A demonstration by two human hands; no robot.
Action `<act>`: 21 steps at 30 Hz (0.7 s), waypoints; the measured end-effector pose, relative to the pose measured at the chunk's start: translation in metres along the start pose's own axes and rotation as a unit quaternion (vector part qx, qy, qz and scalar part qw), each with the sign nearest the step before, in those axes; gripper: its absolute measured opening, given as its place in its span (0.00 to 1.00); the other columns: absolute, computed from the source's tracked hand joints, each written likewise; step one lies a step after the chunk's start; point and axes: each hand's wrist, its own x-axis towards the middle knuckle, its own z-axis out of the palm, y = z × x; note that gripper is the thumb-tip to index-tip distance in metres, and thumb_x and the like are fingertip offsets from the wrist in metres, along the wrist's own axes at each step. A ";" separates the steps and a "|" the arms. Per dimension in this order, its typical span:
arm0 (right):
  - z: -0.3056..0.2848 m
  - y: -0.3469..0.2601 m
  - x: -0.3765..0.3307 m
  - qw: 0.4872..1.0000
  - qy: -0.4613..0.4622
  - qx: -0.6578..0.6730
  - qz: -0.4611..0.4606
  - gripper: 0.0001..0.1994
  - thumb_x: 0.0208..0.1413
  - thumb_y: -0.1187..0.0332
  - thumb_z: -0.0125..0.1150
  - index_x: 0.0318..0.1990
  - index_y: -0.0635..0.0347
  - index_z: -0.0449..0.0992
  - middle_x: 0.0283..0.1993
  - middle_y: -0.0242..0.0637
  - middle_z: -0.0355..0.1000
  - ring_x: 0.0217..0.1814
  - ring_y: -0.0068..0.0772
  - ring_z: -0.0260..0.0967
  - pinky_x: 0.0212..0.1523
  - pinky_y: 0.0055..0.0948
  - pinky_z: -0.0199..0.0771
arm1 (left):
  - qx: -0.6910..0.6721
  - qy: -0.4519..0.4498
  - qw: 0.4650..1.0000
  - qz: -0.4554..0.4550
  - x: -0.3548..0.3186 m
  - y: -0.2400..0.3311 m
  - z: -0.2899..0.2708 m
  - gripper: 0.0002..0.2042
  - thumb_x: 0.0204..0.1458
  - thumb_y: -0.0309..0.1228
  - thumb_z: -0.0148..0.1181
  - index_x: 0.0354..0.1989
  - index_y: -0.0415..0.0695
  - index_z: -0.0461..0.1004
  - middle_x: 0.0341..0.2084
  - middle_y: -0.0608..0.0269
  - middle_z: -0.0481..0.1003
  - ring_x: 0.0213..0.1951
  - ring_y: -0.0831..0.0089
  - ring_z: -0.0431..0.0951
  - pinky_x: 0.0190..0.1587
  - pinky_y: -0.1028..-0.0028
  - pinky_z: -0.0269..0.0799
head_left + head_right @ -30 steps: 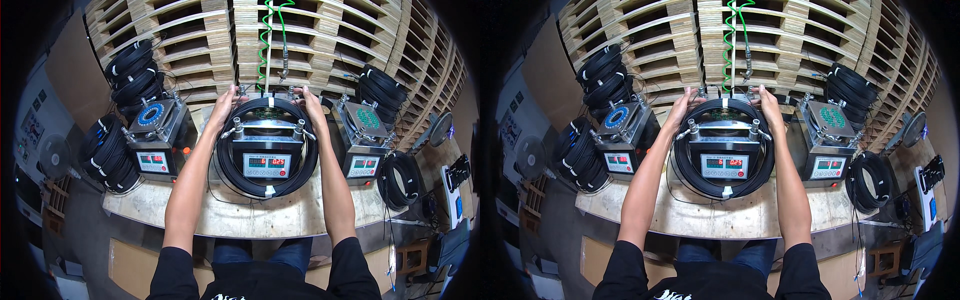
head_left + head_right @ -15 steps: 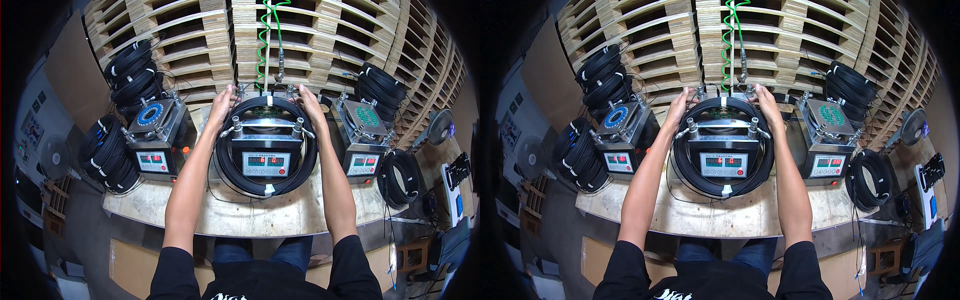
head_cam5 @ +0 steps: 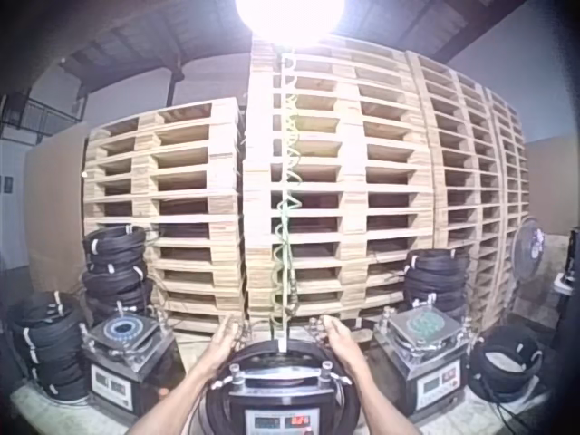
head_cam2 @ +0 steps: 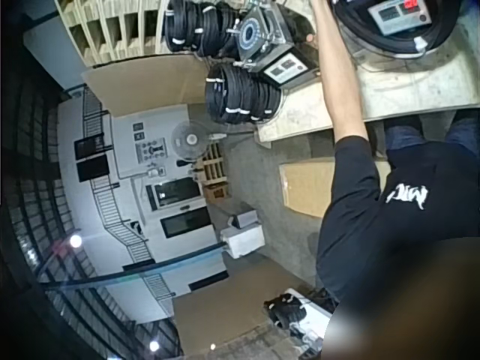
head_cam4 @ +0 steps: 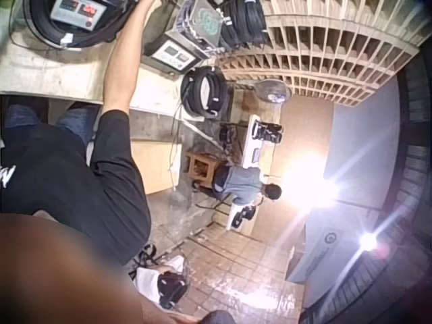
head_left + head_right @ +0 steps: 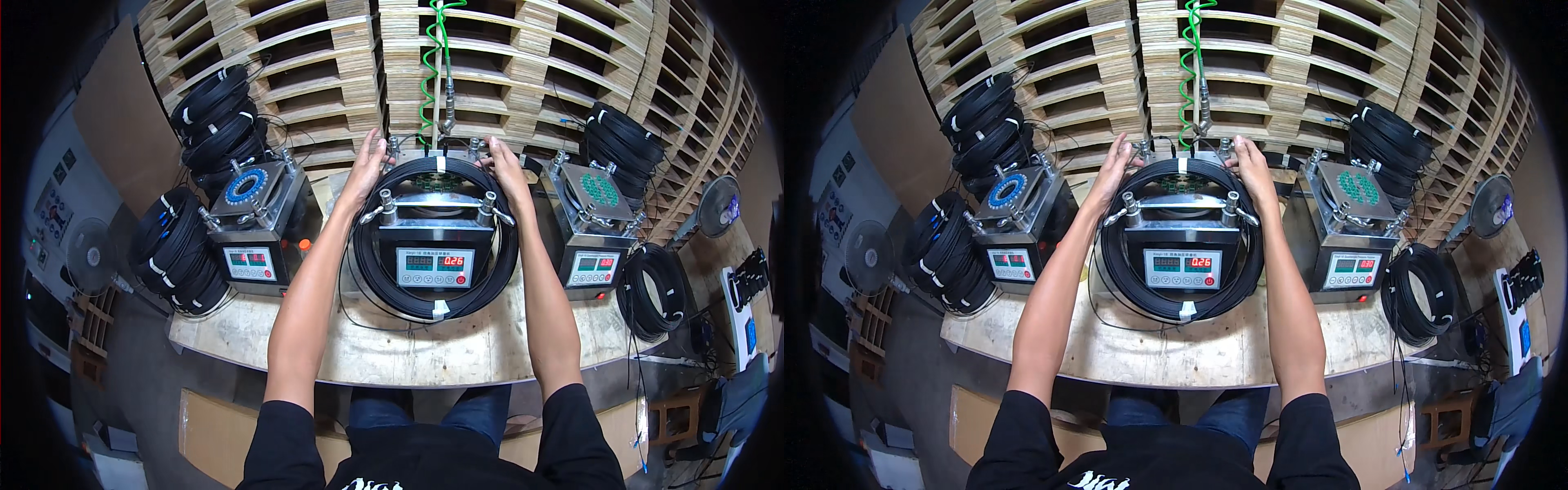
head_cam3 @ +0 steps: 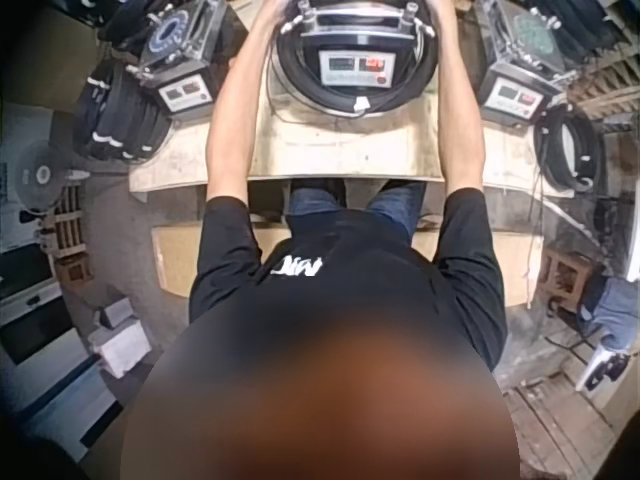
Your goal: The recorder uses a polishing machine to polish the ends of fiber optic cables.
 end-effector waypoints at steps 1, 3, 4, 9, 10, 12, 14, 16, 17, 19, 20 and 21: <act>0.000 0.001 0.002 1.000 -0.013 -0.004 -0.018 0.28 0.70 0.48 0.44 0.63 0.65 0.67 0.51 0.39 0.73 0.38 0.24 0.74 0.40 0.24 0.70 | 0.000 0.000 1.000 0.001 0.003 -0.004 0.000 0.33 0.67 0.51 0.47 0.75 0.54 0.47 0.47 0.54 0.76 0.36 0.76 0.75 0.37 0.77 0.71; -0.001 0.001 0.003 1.000 -0.023 0.007 -0.016 0.28 0.71 0.48 0.44 0.63 0.65 0.67 0.51 0.40 0.73 0.38 0.25 0.74 0.40 0.25 0.71 | 0.023 0.077 0.994 0.069 0.010 -0.011 0.001 0.36 0.64 0.52 0.52 0.75 0.50 0.47 0.37 0.58 0.73 0.29 0.78 0.70 0.31 0.75 0.70; 0.000 -0.001 0.001 0.999 -0.032 0.017 -0.012 0.28 0.71 0.48 0.44 0.63 0.64 0.67 0.50 0.41 0.74 0.38 0.25 0.75 0.40 0.26 0.71 | 0.023 0.077 0.994 0.068 0.009 -0.010 0.001 0.36 0.64 0.52 0.52 0.75 0.50 0.47 0.37 0.58 0.73 0.29 0.78 0.70 0.31 0.75 0.70; 0.003 -0.014 -0.011 0.994 -0.043 0.086 0.044 0.28 0.71 0.47 0.42 0.64 0.61 0.67 0.45 0.44 0.77 0.37 0.26 0.75 0.38 0.26 0.72 | -0.017 0.091 0.996 0.017 0.000 -0.003 0.001 0.40 0.62 0.53 0.55 0.75 0.51 0.43 0.48 0.52 0.71 0.30 0.76 0.73 0.33 0.75 0.74; 0.001 -0.014 -0.010 0.993 -0.039 0.102 0.051 0.28 0.71 0.46 0.42 0.64 0.60 0.67 0.42 0.44 0.77 0.37 0.26 0.75 0.37 0.26 0.72 | -0.018 0.090 0.996 0.018 0.000 -0.002 0.002 0.40 0.62 0.53 0.55 0.75 0.51 0.43 0.48 0.52 0.71 0.30 0.76 0.73 0.33 0.75 0.74; -0.002 -0.009 -0.008 0.993 -0.034 0.100 0.048 0.28 0.71 0.46 0.42 0.64 0.60 0.67 0.42 0.44 0.77 0.37 0.26 0.75 0.36 0.25 0.72 | -0.069 0.051 0.996 0.017 -0.001 -0.001 0.005 0.40 0.63 0.54 0.53 0.76 0.52 0.40 0.51 0.49 0.70 0.30 0.77 0.73 0.33 0.77 0.74; 0.000 -0.009 -0.007 0.993 -0.032 0.102 0.046 0.28 0.70 0.46 0.42 0.64 0.59 0.67 0.41 0.43 0.77 0.36 0.26 0.74 0.35 0.25 0.71 | -0.077 0.035 0.996 0.021 0.000 -0.002 0.000 0.40 0.63 0.55 0.51 0.76 0.53 0.40 0.51 0.49 0.71 0.29 0.77 0.73 0.32 0.77 0.73; -0.001 -0.008 -0.007 0.996 -0.004 0.068 0.058 0.28 0.70 0.45 0.42 0.63 0.59 0.68 0.38 0.41 0.76 0.35 0.24 0.73 0.35 0.24 0.71 | -0.085 0.018 0.996 0.024 -0.001 -0.003 -0.001 0.40 0.64 0.55 0.50 0.76 0.53 0.39 0.51 0.48 0.71 0.28 0.78 0.73 0.32 0.78 0.73; -0.002 -0.007 -0.007 0.996 -0.003 0.067 0.058 0.28 0.70 0.45 0.42 0.63 0.59 0.68 0.38 0.41 0.76 0.35 0.24 0.73 0.35 0.24 0.71 | -0.088 0.004 0.996 0.020 -0.001 -0.002 -0.001 0.39 0.64 0.57 0.49 0.76 0.53 0.40 0.48 0.50 0.72 0.27 0.78 0.72 0.31 0.79 0.72; -0.003 -0.003 -0.005 0.996 0.016 0.061 0.062 0.28 0.70 0.46 0.43 0.63 0.60 0.68 0.40 0.39 0.75 0.34 0.23 0.72 0.36 0.25 0.70 | -0.090 -0.011 0.996 0.015 -0.001 -0.003 0.001 0.39 0.64 0.58 0.47 0.76 0.53 0.41 0.45 0.52 0.73 0.26 0.78 0.71 0.31 0.79 0.72; -0.004 0.000 -0.003 0.996 0.017 0.060 0.062 0.28 0.70 0.46 0.43 0.63 0.60 0.68 0.40 0.39 0.75 0.34 0.23 0.72 0.36 0.25 0.70 | -0.076 0.003 0.997 0.009 0.000 -0.003 0.001 0.38 0.64 0.58 0.46 0.76 0.53 0.42 0.42 0.54 0.72 0.25 0.79 0.70 0.30 0.79 0.71; -0.005 0.003 -0.001 0.999 0.009 0.032 0.030 0.28 0.70 0.46 0.43 0.63 0.60 0.68 0.42 0.39 0.74 0.34 0.23 0.71 0.35 0.25 0.70 | -0.062 0.016 0.998 0.002 0.002 -0.003 0.002 0.38 0.64 0.59 0.46 0.75 0.53 0.44 0.39 0.57 0.72 0.24 0.79 0.69 0.29 0.79 0.70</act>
